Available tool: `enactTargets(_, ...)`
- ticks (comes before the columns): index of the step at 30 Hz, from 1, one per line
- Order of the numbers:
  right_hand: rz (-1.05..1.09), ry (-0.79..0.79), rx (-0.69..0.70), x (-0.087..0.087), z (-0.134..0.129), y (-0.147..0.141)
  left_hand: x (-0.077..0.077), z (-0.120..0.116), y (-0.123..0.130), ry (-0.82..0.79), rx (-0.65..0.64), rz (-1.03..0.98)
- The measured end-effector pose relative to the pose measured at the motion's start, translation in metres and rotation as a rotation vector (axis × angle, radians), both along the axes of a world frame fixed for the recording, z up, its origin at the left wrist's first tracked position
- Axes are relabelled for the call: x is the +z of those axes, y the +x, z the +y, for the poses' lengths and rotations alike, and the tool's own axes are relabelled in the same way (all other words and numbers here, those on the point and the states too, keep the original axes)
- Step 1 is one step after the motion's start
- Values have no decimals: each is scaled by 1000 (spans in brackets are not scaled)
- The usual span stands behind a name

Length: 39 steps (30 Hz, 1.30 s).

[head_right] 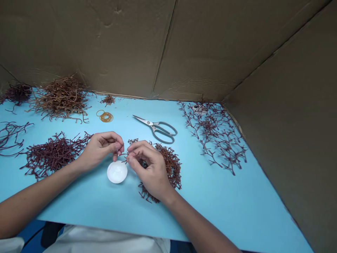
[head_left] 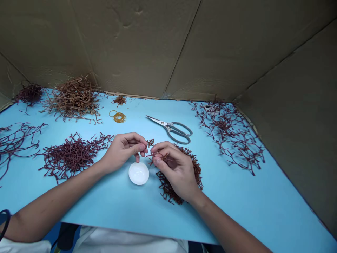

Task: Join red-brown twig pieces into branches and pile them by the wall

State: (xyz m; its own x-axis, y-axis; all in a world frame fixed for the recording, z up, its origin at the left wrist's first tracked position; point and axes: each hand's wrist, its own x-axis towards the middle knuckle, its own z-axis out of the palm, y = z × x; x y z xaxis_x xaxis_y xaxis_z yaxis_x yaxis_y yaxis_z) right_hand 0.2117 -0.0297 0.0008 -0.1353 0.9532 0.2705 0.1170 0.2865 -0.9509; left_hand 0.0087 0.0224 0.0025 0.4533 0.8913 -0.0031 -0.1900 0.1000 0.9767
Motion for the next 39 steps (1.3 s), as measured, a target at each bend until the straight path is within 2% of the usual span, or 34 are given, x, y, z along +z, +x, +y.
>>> enactTargets(5,-12,1,9,0,-3,-2,-2,-4,2,-55,-16,-26)
enactTargets(14,15,25,23,2,-4,-3,0,-10,3,15,4,-24)
enactTargets(23,40,33,75,-1,-3,-1,-5,-9,-3,138,14,32)
enactTargets(30,42,-31,155,0,-1,0,-1,-6,-11,312,-61,122)
enactTargets(34,10,0,116,-2,-2,-2,3,-3,-15,305,-89,175)
enactTargets(39,-110,167,-71,-2,-3,1,5,0,-16,199,-17,61)
